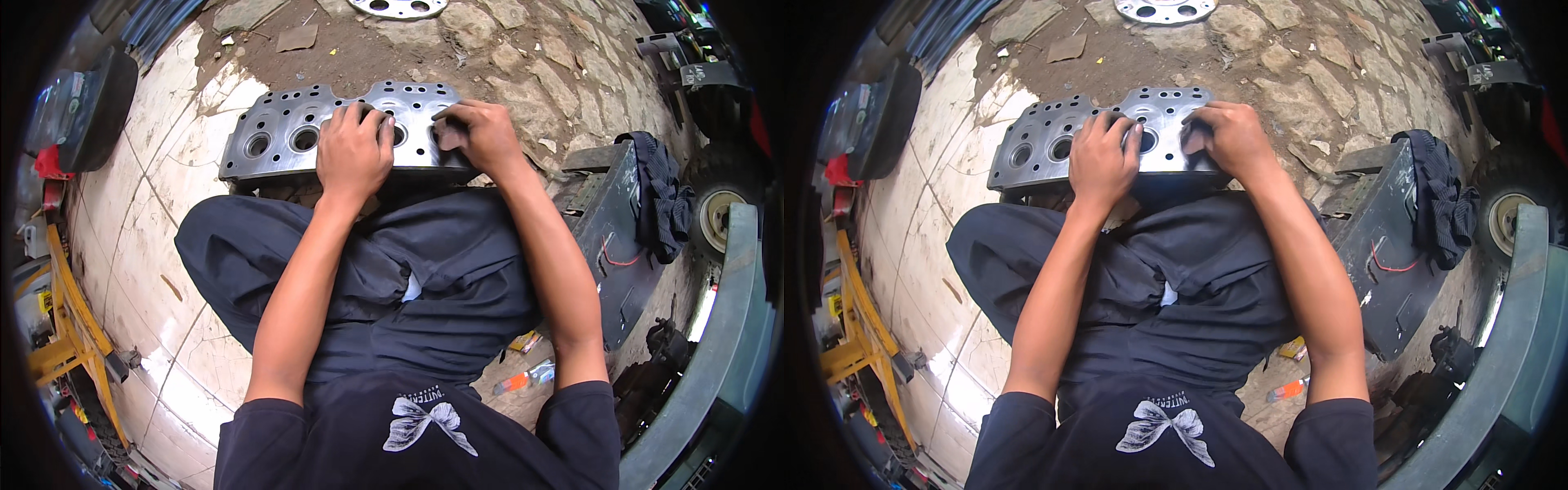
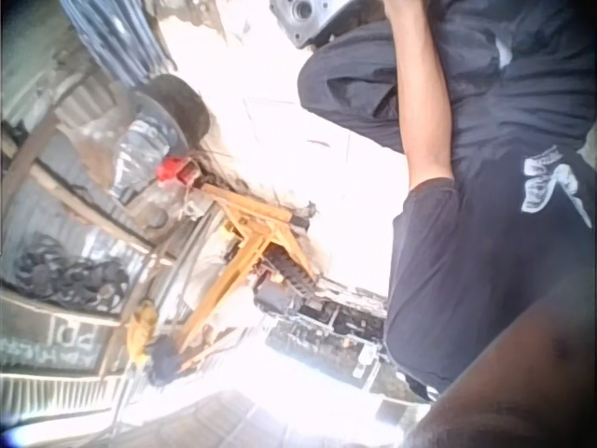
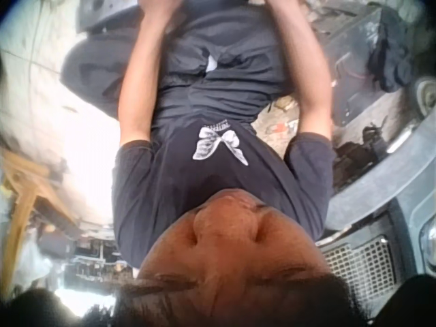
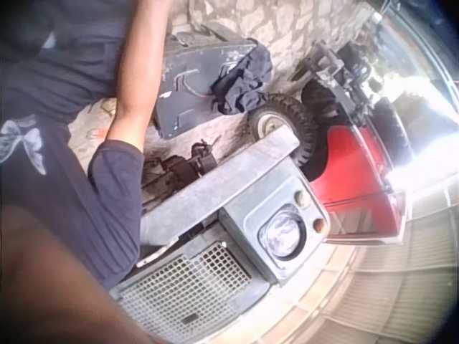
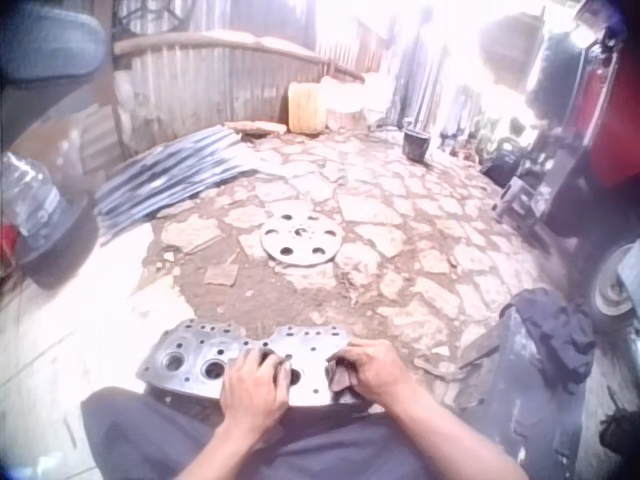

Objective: The person sits on the floor and scrubs a metal engine part with a small abrasive pad, focusing on the circular openings and flat surfaces. The person repeatedly rubs the surface to remove residue.

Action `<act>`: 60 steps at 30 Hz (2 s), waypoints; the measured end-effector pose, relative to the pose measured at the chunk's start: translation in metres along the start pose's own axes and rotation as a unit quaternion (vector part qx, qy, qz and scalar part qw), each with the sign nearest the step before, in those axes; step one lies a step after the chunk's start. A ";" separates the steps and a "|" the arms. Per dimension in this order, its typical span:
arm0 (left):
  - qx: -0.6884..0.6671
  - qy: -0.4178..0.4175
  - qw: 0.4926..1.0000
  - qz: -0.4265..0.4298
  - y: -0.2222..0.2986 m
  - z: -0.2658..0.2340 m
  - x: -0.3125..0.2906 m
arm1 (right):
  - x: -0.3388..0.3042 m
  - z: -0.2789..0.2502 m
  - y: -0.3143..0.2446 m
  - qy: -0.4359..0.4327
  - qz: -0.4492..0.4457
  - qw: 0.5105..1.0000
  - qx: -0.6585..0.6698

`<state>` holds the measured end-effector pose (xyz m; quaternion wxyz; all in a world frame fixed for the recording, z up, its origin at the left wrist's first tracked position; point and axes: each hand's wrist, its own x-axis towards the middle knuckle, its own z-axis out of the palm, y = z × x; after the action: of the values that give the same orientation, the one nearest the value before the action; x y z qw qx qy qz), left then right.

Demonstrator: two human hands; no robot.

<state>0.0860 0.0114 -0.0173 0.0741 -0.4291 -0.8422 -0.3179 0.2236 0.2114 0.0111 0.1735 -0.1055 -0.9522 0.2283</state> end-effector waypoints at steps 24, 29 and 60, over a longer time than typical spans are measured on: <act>-0.011 0.012 1.000 0.001 -0.004 0.002 0.008 | -0.001 0.020 -0.043 0.096 0.128 0.987 0.004; -0.026 0.027 0.999 0.008 -0.004 0.004 0.007 | 0.005 0.013 -0.033 0.080 0.115 0.990 0.023; 0.001 0.015 1.000 0.003 -0.004 0.004 0.007 | 0.006 0.010 -0.026 0.080 0.060 0.993 0.063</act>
<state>0.0797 0.0165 -0.0194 0.0880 -0.4268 -0.8399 -0.3235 0.2117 0.1863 0.0170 0.2412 -0.1689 -0.9110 0.2887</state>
